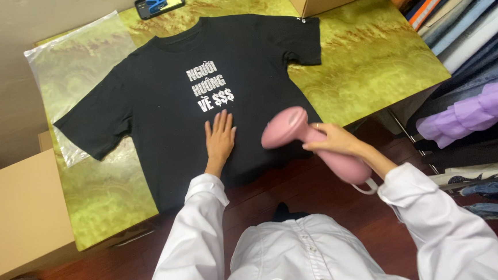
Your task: The person smooths a black t-shirt on a table and then uses a pink handheld garment steamer to steam the front and sleeves of the shirt.
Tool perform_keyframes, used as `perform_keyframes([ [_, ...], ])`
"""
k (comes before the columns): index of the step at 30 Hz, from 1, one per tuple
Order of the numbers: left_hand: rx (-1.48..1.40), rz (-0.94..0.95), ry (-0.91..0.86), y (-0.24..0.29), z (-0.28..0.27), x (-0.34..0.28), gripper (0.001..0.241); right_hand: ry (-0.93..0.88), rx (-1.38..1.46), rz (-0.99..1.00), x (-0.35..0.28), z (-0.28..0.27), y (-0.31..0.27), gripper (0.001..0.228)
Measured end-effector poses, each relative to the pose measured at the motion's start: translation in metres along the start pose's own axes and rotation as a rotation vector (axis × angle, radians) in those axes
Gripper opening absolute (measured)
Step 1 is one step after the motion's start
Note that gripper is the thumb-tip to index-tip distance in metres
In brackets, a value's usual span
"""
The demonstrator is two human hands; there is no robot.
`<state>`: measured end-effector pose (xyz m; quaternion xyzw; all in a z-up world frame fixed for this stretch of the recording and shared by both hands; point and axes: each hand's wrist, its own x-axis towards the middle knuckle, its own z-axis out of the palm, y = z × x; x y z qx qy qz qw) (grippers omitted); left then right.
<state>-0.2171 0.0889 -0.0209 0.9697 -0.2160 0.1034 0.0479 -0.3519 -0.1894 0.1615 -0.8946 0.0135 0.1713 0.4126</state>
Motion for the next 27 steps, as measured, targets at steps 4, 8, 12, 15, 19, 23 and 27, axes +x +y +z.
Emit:
perform_keyframes([
  [4, -0.105, 0.103, -0.113, 0.024, 0.014, 0.026, 0.045, 0.045, -0.113, 0.06, 0.017, -0.006, -0.011, 0.068],
  [8, -0.142, 0.059, -0.11, 0.047, 0.019, 0.046, 0.045, 0.097, -0.067, 0.109, 0.032, -0.009, 0.01, 0.064],
  [12, -0.156, 0.043, -0.116, 0.062, 0.022, 0.056, 0.046, 0.089, 0.211, 0.166, 0.033, -0.014, 0.03, 0.048],
  [15, -0.172, 0.032, -0.104, 0.072, 0.019, 0.066, 0.045, 0.118, 0.423, 0.156, 0.032, -0.025, 0.033, 0.035],
  [19, -0.175, 0.048, -0.115, 0.086, 0.025, 0.094, 0.045, 0.195, 0.504, 0.118, 0.048, -0.039, 0.047, 0.033],
  [23, -0.17, 0.067, -0.105, 0.103, 0.034, 0.138, 0.045, 0.262, 0.465, 0.103, 0.065, -0.066, 0.062, 0.03],
  [27, -0.256, 0.076, -0.1, 0.13, 0.042, 0.189, 0.05, 0.308, 0.22, 0.145, 0.075, -0.11, 0.076, 0.062],
])
